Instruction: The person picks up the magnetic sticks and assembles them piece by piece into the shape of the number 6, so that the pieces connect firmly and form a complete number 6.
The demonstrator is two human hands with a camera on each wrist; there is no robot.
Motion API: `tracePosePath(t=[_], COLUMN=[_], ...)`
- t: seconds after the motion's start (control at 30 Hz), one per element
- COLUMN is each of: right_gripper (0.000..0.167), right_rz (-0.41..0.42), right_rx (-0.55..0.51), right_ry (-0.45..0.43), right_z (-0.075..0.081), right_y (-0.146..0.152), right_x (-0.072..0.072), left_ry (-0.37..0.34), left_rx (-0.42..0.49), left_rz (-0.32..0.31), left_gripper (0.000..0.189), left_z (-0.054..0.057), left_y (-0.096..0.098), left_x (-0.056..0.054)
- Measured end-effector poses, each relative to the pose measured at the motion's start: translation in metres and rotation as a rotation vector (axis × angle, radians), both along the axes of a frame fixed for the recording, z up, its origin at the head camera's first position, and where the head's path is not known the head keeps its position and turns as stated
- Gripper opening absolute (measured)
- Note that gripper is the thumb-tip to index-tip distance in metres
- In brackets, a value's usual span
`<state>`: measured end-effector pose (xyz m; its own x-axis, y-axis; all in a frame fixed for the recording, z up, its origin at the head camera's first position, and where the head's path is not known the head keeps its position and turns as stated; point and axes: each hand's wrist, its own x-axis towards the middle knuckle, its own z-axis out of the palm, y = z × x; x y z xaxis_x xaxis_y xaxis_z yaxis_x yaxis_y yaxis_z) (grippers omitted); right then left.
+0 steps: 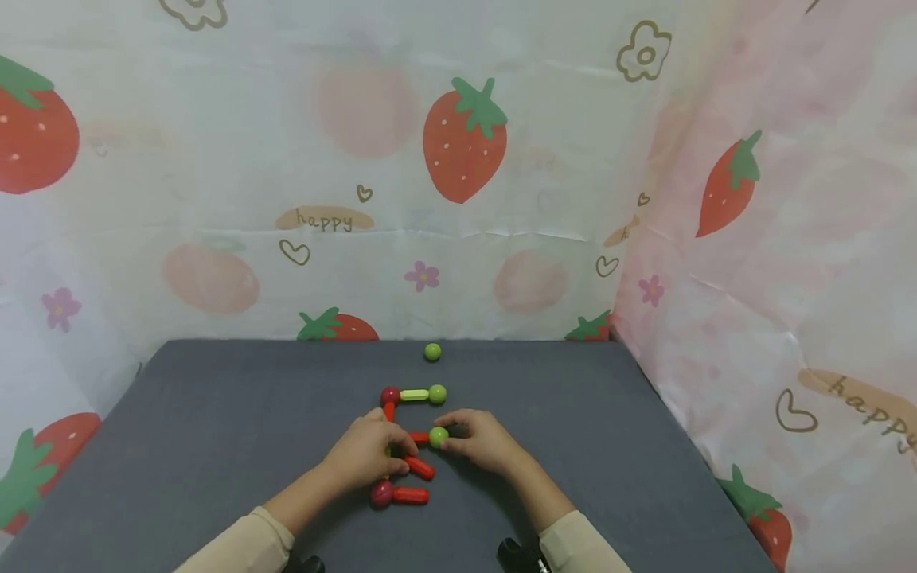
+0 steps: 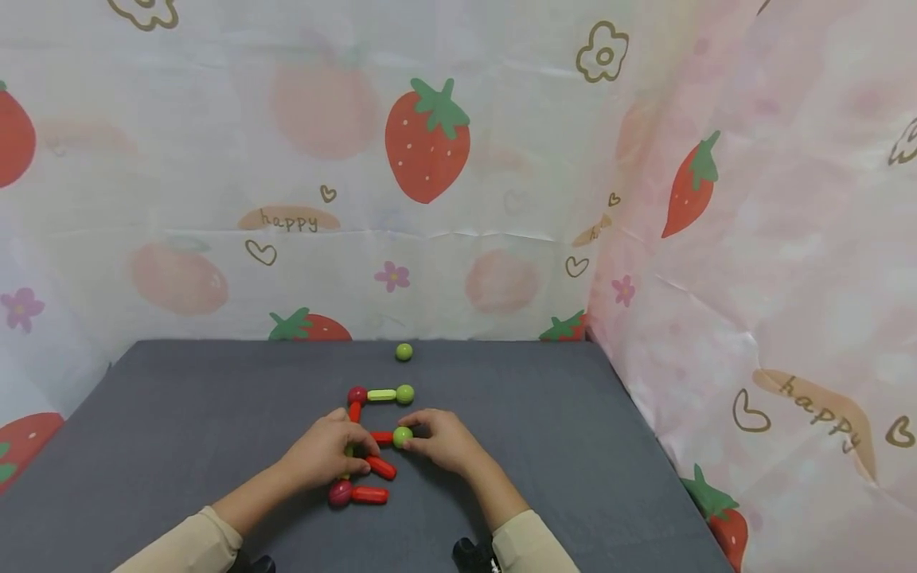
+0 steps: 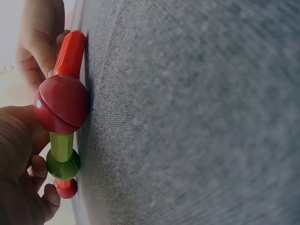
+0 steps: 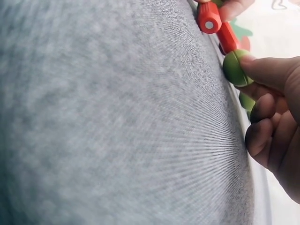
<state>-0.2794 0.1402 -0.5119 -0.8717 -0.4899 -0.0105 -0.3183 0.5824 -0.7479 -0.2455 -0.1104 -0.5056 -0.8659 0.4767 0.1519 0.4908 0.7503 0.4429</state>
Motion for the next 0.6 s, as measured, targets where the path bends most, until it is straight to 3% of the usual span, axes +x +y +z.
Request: tracePosePath(t=[0.6], right_gripper=[0.035], right_rz=[0.002], right_rx=[-0.001], right_ry=[0.01], right_z=[0.0023], right_y=[-0.0001], right_x=[0.0014], left_ry=[-0.086], left_rx=[0.063], left_rz=[-0.013], left_gripper=[0.021], left_z=[0.005], left_y=[-0.0041], left_x=[-0.0026])
